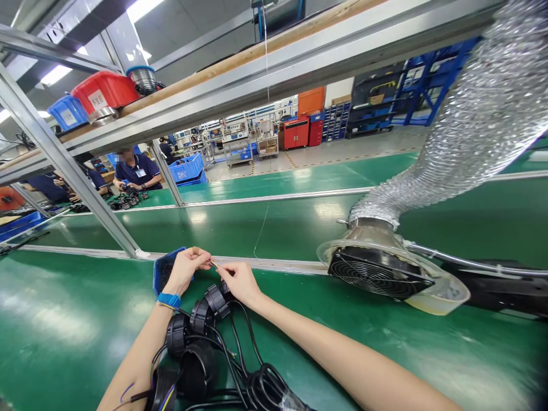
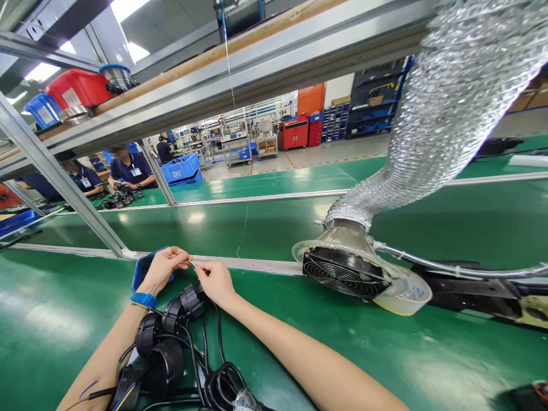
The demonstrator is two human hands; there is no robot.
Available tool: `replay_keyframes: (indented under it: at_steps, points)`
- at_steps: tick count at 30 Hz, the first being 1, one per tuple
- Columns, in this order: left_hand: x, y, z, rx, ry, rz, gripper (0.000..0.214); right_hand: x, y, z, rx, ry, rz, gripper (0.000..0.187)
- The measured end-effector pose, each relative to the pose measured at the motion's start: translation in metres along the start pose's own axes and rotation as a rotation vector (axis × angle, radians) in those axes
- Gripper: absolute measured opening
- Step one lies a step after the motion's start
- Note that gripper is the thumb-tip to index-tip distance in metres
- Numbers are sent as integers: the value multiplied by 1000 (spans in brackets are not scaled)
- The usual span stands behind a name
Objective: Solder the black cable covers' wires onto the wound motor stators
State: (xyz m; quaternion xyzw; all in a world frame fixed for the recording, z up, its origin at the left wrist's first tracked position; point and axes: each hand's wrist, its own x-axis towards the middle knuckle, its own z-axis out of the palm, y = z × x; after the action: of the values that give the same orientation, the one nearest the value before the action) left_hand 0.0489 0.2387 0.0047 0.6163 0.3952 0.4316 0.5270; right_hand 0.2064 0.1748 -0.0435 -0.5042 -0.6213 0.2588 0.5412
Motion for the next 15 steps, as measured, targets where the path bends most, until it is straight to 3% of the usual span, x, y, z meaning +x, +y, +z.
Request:
replay_keyframes:
  at_steps: [8, 15]
  points:
    - [-3, 4, 1, 65, -34, -49, 41, 0, -2, 0, -8, -18, 10, 35]
    - [-12, 17, 3, 260, -158, -122, 42, -7, -18, -6, -109, 31, 77, 26]
